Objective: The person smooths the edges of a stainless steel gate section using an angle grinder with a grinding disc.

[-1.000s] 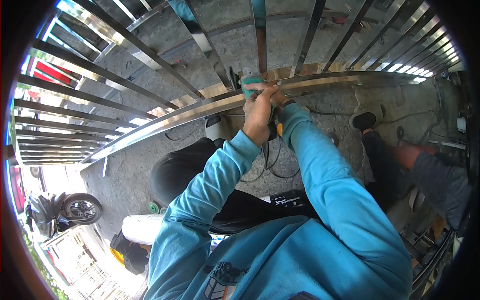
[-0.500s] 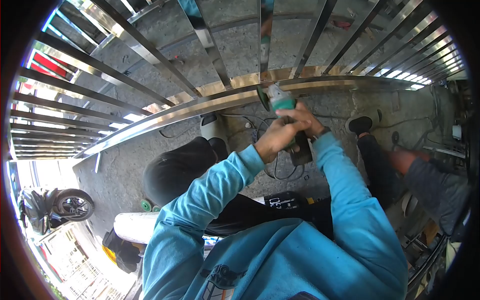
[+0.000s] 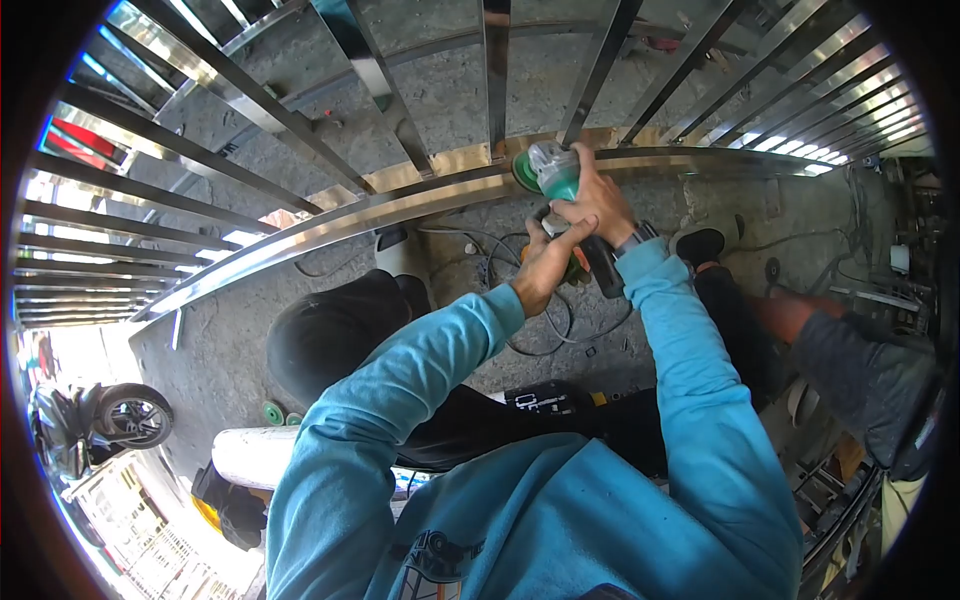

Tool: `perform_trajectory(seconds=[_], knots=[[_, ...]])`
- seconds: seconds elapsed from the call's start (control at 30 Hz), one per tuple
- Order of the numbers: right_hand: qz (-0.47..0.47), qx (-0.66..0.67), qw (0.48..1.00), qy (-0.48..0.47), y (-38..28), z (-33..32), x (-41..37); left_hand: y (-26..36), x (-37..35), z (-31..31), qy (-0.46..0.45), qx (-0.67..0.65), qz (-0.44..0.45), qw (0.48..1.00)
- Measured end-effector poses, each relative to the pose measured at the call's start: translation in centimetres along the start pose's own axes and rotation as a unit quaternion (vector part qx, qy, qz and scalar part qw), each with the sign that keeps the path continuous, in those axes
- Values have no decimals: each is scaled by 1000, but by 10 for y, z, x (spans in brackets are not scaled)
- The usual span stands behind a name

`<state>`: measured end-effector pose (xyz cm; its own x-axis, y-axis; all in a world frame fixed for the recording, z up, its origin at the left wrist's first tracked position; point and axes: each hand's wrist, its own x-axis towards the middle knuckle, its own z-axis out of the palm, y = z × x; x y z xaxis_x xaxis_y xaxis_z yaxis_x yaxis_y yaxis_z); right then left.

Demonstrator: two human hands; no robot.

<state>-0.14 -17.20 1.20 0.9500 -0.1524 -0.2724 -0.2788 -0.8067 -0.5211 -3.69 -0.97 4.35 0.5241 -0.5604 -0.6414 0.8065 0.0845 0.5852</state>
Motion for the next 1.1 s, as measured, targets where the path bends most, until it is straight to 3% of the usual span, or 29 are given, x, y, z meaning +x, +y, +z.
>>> perform_trajectory(seconds=[0.07, 0.1, 0.23, 0.37, 0.47, 0.6, 0.67, 0.73, 0.8, 0.87, 0.93, 0.97, 1.03, 1.1], knots=[[-33, -55, 998, 14, -8, 4, 11, 5, 4, -4, -12, -11, 50, 999], [15, -73, 997, -32, -26, -5, 12, 6, 7, -6, -10, -13, 48, 999], [-2, -125, 992, -3, -37, 2, 20, 9, 25, -10, -3, -18, 78, 997], [-23, -133, 991, 3, -35, 2, 19, 10, 20, -9, -23, -18, 65, 997], [-39, -111, 992, -49, -31, -4, 11, 0, 15, -4, -6, -3, 76, 997], [-21, -76, 996, -49, -17, -18, -3, 6, -3, -5, -55, 12, 34, 998], [37, 19, 998, -48, -7, -22, -5, -6, 7, -8, -71, 76, 81, 991], [31, 53, 997, -49, 1, -25, -2, 1, -4, -3, -60, 89, 68, 992], [70, 264, 961, -38, 9, -19, 6, 1, -7, 1, -55, 104, 146, 982], [93, 266, 959, -39, 8, -17, 9, 8, -10, 1, -49, 109, 136, 983], [144, 410, 897, -83, 15, -8, 15, 9, -9, 2, -36, 112, 143, 983], [142, 408, 898, -87, 19, -1, 21, 11, -8, 2, -32, 109, 145, 983], [230, 563, 776, -169, 23, 11, 29, 14, -6, 0, -3, 142, 161, 977], [226, 583, 764, -158, 19, 16, 29, 18, -4, -4, 0, 136, 147, 980]])
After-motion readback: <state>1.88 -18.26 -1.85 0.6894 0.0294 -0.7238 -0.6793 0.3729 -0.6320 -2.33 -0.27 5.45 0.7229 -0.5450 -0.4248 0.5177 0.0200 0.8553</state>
